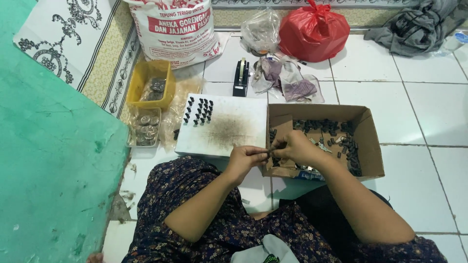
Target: The person is cleaning and organizing metal standoffs for glass railings by picking them from a box and placing them into a foam board.
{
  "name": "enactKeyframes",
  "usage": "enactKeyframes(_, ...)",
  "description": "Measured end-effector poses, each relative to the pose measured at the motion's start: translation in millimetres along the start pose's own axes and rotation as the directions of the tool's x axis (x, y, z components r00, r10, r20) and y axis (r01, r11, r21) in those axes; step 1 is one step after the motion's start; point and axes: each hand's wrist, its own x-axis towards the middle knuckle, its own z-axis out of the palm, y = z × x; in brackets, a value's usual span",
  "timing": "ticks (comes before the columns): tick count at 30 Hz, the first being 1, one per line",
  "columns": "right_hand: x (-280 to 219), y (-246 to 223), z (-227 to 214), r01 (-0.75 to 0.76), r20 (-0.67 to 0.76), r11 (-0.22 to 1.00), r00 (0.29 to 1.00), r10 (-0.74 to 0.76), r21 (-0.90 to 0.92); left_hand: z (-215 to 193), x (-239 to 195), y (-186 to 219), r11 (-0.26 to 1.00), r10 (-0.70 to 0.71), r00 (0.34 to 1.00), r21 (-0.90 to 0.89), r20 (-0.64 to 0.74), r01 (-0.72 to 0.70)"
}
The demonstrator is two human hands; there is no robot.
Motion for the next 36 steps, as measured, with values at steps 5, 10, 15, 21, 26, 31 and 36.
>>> enactKeyframes(5, -12, -10, 1, -0.128, 0.071, 0.944, 0.991, 0.112, 0.303, -10, -9, -5, 1.000, 0.011, 1.000, -0.020, 0.020, -0.011)
enactKeyframes(10, -5, 1, 16, -0.137, 0.063, 0.877, 0.991, 0.122, 0.461, -17, -10, -7, 0.999, 0.026, 0.999, -0.044, 0.036, -0.024)
enactKeyframes(15, 2, 3, 21, -0.166, 0.085, 0.847, 0.986, 0.142, 0.504, -21, -13, -10, 0.997, 0.014, 1.000, -0.078, 0.024, -0.012)
enactKeyframes(21, 25, 13, 39, -0.167, 0.092, 0.846, 0.986, 0.139, 0.507, -34, -5, -23, 0.989, 0.018, 1.000, -0.147, -0.002, -0.018)
enactKeyframes(26, 49, 8, 47, -0.171, 0.124, 0.846, 0.984, 0.125, 0.505, -51, 1, -22, 0.983, 0.032, 0.999, -0.179, -0.026, -0.037)
enactKeyframes(31, 60, -10, 53, -0.188, 0.131, 0.838, 0.981, 0.139, 0.512, -64, 4, -13, 0.971, 0.039, 0.996, -0.234, -0.075, -0.055)
enactKeyframes(36, 79, -22, 55, -0.066, 0.027, 0.804, 0.998, 0.062, 0.591, -75, 8, 6, 0.931, 0.077, 0.979, -0.337, -0.191, -0.139)
